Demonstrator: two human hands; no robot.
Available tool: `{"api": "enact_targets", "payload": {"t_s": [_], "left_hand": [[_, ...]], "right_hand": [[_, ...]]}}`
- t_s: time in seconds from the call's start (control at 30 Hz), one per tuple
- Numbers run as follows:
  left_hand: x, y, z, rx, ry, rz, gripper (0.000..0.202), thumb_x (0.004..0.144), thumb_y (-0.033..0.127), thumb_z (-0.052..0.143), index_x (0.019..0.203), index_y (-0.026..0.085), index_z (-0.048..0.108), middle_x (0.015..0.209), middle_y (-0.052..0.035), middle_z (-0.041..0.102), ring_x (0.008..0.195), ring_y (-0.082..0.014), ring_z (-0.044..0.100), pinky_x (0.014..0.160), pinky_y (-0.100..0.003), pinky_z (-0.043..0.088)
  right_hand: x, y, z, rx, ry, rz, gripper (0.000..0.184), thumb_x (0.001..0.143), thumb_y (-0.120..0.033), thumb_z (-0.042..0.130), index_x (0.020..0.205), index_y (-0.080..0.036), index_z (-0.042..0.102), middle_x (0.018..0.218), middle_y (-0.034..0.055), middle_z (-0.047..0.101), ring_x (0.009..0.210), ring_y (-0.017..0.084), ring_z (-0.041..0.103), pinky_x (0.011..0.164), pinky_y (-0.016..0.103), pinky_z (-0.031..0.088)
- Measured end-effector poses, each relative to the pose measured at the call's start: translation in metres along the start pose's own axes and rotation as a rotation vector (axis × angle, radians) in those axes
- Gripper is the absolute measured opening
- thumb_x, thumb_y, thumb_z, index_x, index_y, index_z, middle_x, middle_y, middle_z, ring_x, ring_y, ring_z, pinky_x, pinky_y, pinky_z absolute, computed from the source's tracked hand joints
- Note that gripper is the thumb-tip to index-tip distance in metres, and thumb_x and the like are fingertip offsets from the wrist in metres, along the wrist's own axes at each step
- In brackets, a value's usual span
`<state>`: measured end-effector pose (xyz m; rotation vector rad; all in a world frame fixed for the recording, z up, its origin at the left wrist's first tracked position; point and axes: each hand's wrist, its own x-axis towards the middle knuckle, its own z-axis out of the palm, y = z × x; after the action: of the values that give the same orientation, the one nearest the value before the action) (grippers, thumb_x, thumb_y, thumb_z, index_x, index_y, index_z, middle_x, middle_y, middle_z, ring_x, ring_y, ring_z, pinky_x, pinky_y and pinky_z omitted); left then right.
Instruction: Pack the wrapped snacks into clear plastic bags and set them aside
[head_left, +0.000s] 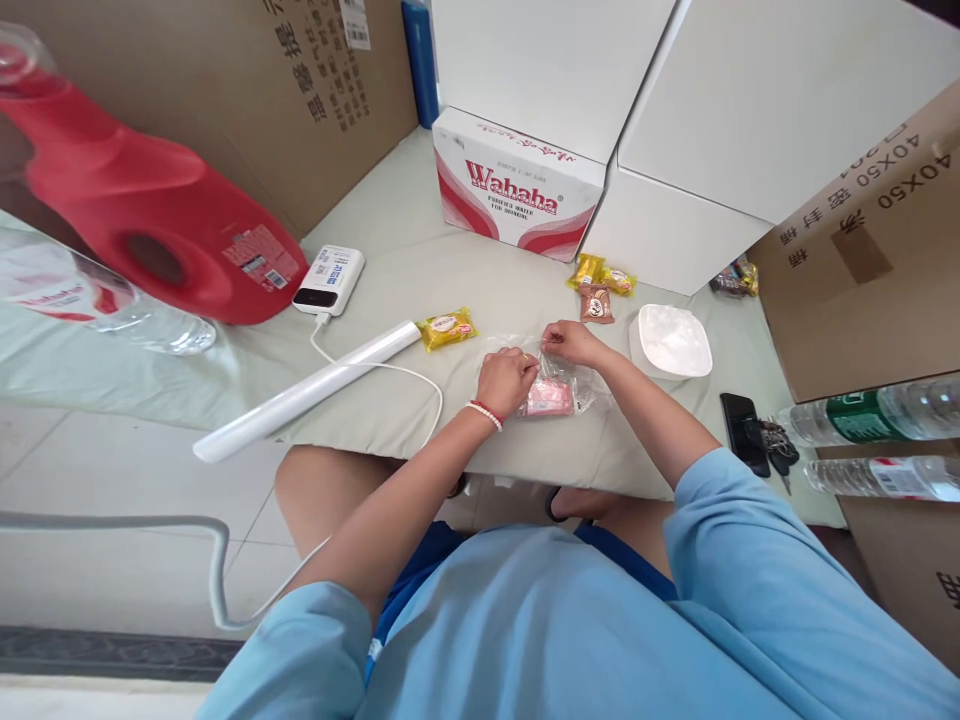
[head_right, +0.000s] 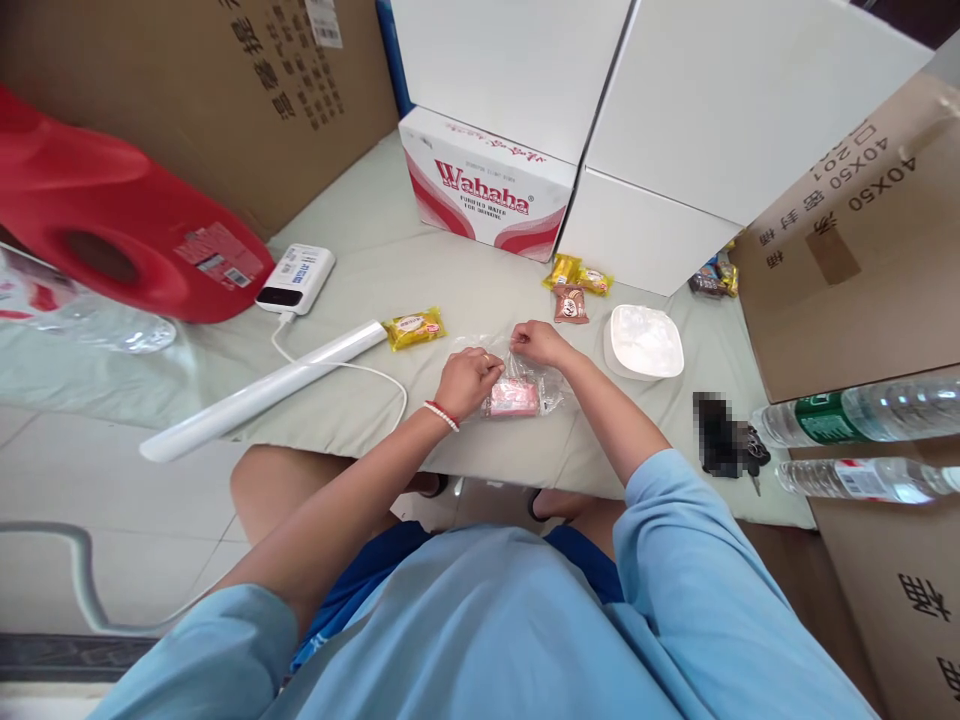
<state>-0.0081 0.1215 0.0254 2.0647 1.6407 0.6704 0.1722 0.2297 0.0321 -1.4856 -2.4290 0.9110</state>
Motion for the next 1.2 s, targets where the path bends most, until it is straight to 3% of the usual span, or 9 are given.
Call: {"api": "enact_targets", "payload": {"t_s": [0.2, 0.27, 0.37, 0.67, 0.77, 0.87, 1.0, 1.1, 1.2], "left_hand": [[0.000, 0.001, 0.000, 0.000, 0.013, -0.054, 0.046, 0.104, 0.042, 0.038, 0.093, 0.021, 0.077, 0.095, -0.0105, 0.075, 0.103, -0.0268, 0.065, 0.092, -0.042, 0.047], [-0.002, 0.000, -0.003, -0.023, -0.006, -0.008, 0.040, 0.100, 0.045, 0.046, 0.094, 0.023, 0.078, 0.099, -0.0090, 0.076, 0.108, -0.0275, 0.064, 0.099, -0.043, 0.045], [-0.002, -0.001, -0.004, -0.046, -0.043, 0.059, 0.022, 0.091, 0.034, 0.059, 0.092, 0.025, 0.079, 0.105, -0.0062, 0.076, 0.111, -0.0268, 0.063, 0.105, -0.044, 0.043], [-0.002, 0.000, 0.011, -0.003, 0.067, -0.127, 0.017, 0.086, 0.026, 0.063, 0.094, 0.024, 0.079, 0.113, -0.0105, 0.072, 0.122, -0.0328, 0.054, 0.104, -0.049, 0.045], [-0.005, 0.000, 0.016, 0.042, 0.205, -0.213, 0.046, 0.080, 0.033, 0.073, 0.124, 0.018, 0.070, 0.131, -0.0165, 0.062, 0.131, -0.0360, 0.049, 0.111, -0.050, 0.041], [-0.008, 0.001, 0.019, 0.072, 0.258, -0.251, 0.081, 0.077, 0.037, 0.075, 0.150, 0.014, 0.048, 0.148, -0.0202, 0.050, 0.146, -0.0379, 0.037, 0.122, -0.053, 0.027], [-0.008, 0.000, 0.020, 0.044, 0.151, -0.284, 0.091, 0.079, 0.035, 0.071, 0.159, 0.015, 0.033, 0.157, -0.0207, 0.045, 0.156, -0.0371, 0.024, 0.127, -0.060, 0.009], [-0.005, -0.010, 0.016, -0.072, 0.021, -0.246, 0.084, 0.076, 0.033, 0.071, 0.154, 0.016, 0.042, 0.147, -0.0188, 0.057, 0.149, -0.0365, 0.038, 0.127, -0.061, 0.010], [-0.001, -0.027, 0.009, -0.342, -0.111, -0.128, 0.079, 0.071, 0.031, 0.074, 0.146, 0.018, 0.053, 0.122, -0.0102, 0.070, 0.129, -0.0313, 0.057, 0.123, -0.055, 0.026]], "right_hand": [[-0.005, 0.001, -0.003, 0.135, 0.000, -0.017, 0.016, 0.082, -0.030, 0.063, 0.086, -0.016, 0.069, 0.076, -0.0008, 0.065, 0.071, 0.013, 0.055, 0.067, 0.023, 0.041], [-0.007, 0.001, -0.003, 0.122, -0.002, -0.007, 0.015, 0.082, -0.028, 0.063, 0.085, -0.015, 0.070, 0.076, -0.0003, 0.066, 0.070, 0.013, 0.055, 0.068, 0.024, 0.041], [-0.007, 0.001, -0.001, 0.092, 0.011, 0.017, 0.014, 0.082, -0.026, 0.063, 0.085, -0.015, 0.071, 0.075, -0.0002, 0.067, 0.070, 0.013, 0.055, 0.068, 0.024, 0.040], [-0.020, -0.007, -0.003, 0.088, 0.123, -0.035, 0.015, 0.084, -0.027, 0.065, 0.089, -0.016, 0.073, 0.090, 0.0032, 0.067, 0.073, 0.014, 0.054, 0.074, 0.026, 0.043], [-0.038, -0.012, -0.003, 0.105, 0.140, -0.108, 0.016, 0.089, -0.026, 0.062, 0.093, -0.016, 0.074, 0.086, 0.0022, 0.063, 0.070, 0.014, 0.053, 0.071, 0.026, 0.043], [-0.059, -0.015, 0.003, 0.109, 0.127, -0.229, 0.020, 0.092, -0.021, 0.060, 0.101, -0.019, 0.077, 0.084, 0.0015, 0.060, 0.069, 0.013, 0.054, 0.069, 0.025, 0.042], [-0.085, -0.011, 0.017, 0.072, 0.075, -0.397, 0.031, 0.095, -0.014, 0.056, 0.112, -0.025, 0.079, 0.083, 0.0016, 0.056, 0.075, 0.014, 0.057, 0.073, 0.025, 0.044], [-0.101, -0.007, 0.029, 0.083, 0.066, -0.430, 0.032, 0.099, -0.017, 0.054, 0.118, -0.028, 0.078, 0.086, 0.0014, 0.054, 0.075, 0.013, 0.056, 0.074, 0.024, 0.046], [-0.111, -0.004, 0.039, 0.125, 0.073, -0.424, 0.032, 0.101, -0.019, 0.051, 0.118, -0.027, 0.078, 0.089, 0.0016, 0.053, 0.075, 0.012, 0.055, 0.073, 0.024, 0.047]]}}
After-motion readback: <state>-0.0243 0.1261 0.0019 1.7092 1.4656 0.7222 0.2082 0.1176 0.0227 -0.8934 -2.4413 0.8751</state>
